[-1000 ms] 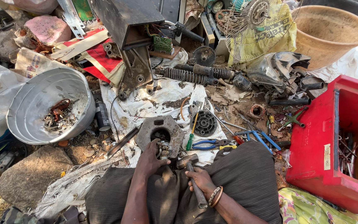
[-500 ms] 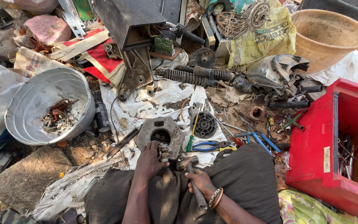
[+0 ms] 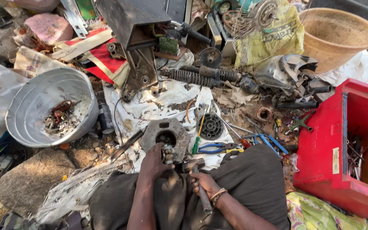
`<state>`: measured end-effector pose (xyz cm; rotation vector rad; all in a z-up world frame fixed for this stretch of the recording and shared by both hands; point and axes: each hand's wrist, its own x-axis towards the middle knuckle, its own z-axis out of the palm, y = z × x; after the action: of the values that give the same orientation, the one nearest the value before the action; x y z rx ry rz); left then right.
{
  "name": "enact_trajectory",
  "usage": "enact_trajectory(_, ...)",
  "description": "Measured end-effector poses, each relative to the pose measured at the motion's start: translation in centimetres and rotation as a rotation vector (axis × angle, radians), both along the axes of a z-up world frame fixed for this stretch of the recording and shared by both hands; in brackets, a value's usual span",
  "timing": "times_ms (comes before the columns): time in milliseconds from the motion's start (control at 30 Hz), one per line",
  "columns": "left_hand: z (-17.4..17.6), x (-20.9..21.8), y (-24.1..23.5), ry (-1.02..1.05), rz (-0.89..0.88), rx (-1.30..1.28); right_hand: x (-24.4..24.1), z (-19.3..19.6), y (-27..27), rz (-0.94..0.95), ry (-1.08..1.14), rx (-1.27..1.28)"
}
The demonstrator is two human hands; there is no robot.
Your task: The person sits on the ground and uses a hammer, screwdriver, and pliers to disassemble and manipulate a small metal component on a concrete block. They repeatedly strike the part, pry it apart, and adjust its position.
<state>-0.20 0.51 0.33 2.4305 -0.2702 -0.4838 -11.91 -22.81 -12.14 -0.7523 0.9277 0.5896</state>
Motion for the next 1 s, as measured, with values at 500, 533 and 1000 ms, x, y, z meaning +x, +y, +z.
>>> enact_trajectory(500,-4.0,0.1,0.7,-0.136,-0.022,-0.107,-1.9,14.0,5.0,0.254,-0.390,-0.700)
enact_trajectory(533,-5.0,0.0,0.6,-0.183,-0.015,-0.174,-2.0,14.4,5.1,0.239,-0.454,-0.720)
enact_trajectory(1000,-3.9,-0.9,0.7,-0.106,0.077,-0.082,-0.6,20.1,9.4,0.633,-0.518,-1.011)
